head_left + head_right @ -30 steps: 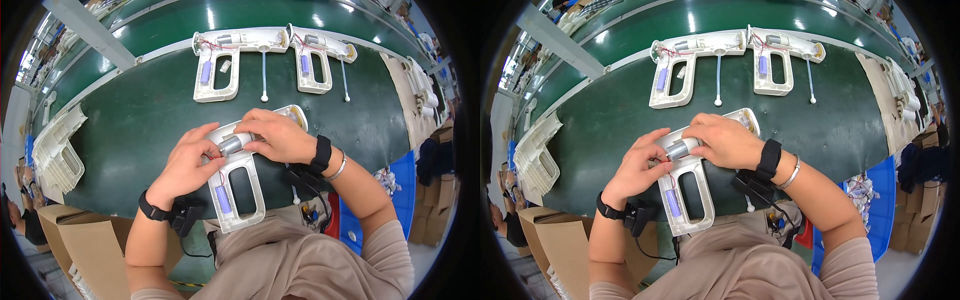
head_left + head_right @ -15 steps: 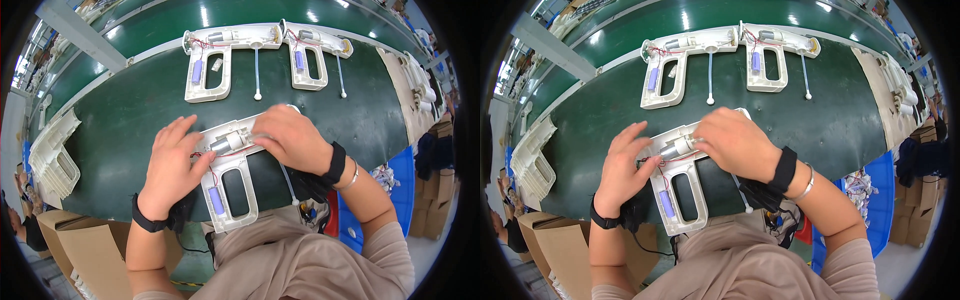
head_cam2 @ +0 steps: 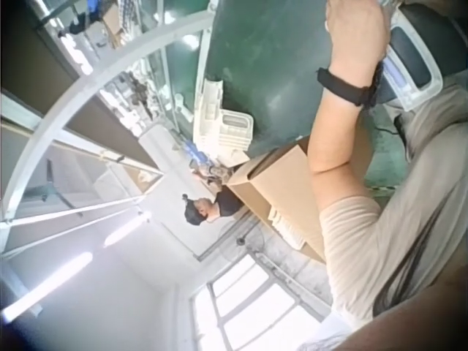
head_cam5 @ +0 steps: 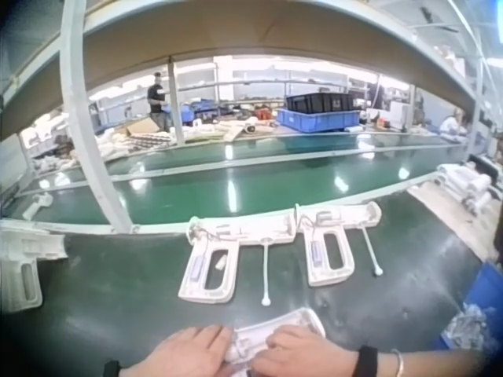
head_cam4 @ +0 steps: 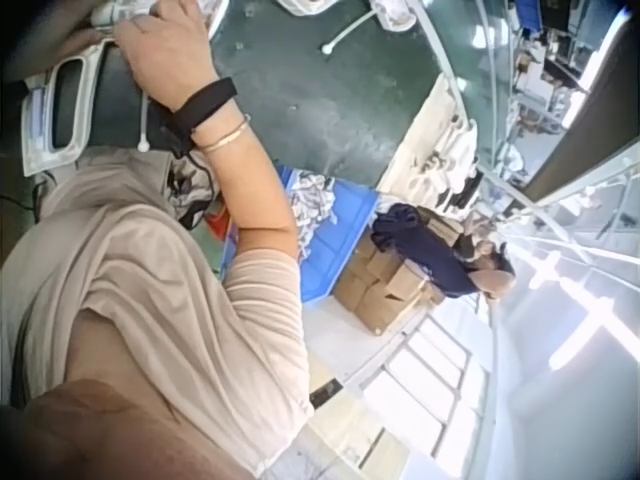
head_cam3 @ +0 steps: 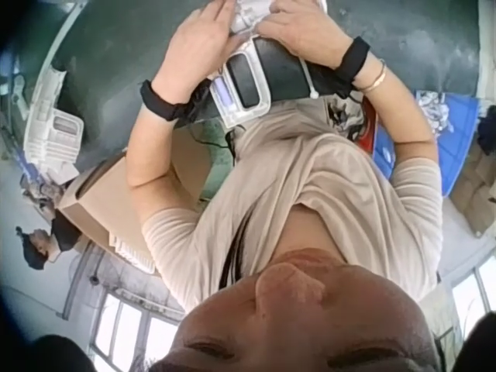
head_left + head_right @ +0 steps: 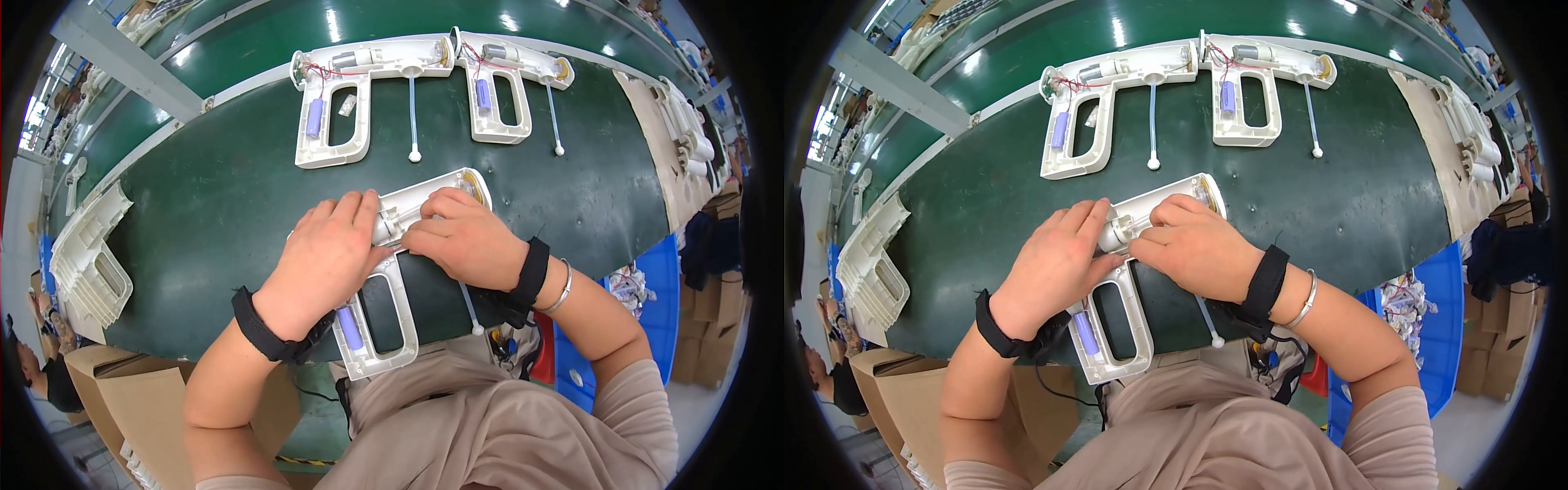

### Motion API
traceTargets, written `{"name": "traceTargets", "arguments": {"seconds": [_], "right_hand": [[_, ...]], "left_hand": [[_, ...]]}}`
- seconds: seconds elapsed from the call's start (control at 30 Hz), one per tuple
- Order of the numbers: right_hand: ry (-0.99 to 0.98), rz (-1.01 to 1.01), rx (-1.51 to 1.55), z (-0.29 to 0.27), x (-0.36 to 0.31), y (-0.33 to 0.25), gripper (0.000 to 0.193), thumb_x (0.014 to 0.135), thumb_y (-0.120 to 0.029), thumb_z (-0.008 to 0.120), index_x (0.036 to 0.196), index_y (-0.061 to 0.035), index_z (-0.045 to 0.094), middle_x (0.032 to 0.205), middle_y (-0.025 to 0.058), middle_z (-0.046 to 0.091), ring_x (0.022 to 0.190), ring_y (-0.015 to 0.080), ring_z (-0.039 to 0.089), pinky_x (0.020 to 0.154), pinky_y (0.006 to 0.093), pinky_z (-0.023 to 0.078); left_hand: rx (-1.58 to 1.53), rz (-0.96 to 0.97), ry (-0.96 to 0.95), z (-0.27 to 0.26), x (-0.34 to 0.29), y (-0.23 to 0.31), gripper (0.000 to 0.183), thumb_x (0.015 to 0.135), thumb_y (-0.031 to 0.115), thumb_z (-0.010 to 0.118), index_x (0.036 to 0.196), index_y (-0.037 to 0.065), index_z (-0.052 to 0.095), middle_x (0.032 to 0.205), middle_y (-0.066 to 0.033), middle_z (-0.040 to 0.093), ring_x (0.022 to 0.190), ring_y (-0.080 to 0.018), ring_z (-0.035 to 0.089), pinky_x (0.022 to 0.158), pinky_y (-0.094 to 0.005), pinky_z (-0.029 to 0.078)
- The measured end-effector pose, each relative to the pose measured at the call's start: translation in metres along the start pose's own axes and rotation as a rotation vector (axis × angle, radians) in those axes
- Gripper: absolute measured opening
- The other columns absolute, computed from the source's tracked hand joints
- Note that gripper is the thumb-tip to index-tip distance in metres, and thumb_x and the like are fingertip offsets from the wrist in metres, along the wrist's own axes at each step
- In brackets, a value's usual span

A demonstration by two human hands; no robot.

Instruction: Assemble internal electronic components and wiring into a white plastic housing on a factory production line.

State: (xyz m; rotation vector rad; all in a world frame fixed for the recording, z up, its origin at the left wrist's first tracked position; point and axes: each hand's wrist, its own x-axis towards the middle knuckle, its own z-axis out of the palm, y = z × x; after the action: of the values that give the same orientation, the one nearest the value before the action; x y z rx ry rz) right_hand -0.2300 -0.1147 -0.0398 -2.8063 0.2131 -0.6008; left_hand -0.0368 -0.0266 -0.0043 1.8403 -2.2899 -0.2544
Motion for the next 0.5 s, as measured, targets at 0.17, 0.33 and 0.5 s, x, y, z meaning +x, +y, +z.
{"name": "traceTargets", "arguments": {"seconds": [0.17, 0.33, 0.5], "right_hand": [[0.042, -0.003, 0.039, 0.011, -0.003, 0.003, 0.012, 0.076, -0.01, 0.055, 0.087, -0.0105, 0.056, 0.077, 0.0002, 0.055, 0.082, 0.0187, 0.053, 0.089, 0.0344, 0.04], [-0.091, 0.007, 0.005, 0.016, -0.006, 0.011, 0.013, 0.077, -0.011, 0.055, 0.09, -0.0105, 0.056, 0.082, 0.0033, 0.056, 0.088, 0.0214, 0.055, 0.096, 0.0419, 0.037], [0.018, -0.05, -0.079, 0.019, 0.003, -0.009, 0.009, 0.076, -0.013, 0.055, 0.084, -0.0107, 0.053, 0.075, 0.0014, 0.055, 0.083, 0.0192, 0.055, 0.096, 0.0405, 0.038]], "left_hand": [[0.011, 0.029, -0.016, -0.001, 0.002, 0.0, 0.061, 0.072, 0.019, 0.073, 0.121, -0.005, 0.047, 0.109, -0.0179, 0.057, 0.092, -0.033, 0.057, 0.081, -0.0394, 0.048], [0.062, 0.022, -0.074, 0.006, 0.018, 0.0, 0.056, 0.071, 0.02, 0.071, 0.117, -0.005, 0.048, 0.104, -0.0179, 0.057, 0.088, -0.0342, 0.058, 0.076, -0.0405, 0.049], [0.184, 0.018, -0.026, -0.007, 0.01, 0.006, 0.05, 0.059, 0.025, 0.075, 0.095, -0.001, 0.052, 0.079, -0.0128, 0.059, 0.065, -0.0313, 0.062, 0.058, -0.0405, 0.05]]}}
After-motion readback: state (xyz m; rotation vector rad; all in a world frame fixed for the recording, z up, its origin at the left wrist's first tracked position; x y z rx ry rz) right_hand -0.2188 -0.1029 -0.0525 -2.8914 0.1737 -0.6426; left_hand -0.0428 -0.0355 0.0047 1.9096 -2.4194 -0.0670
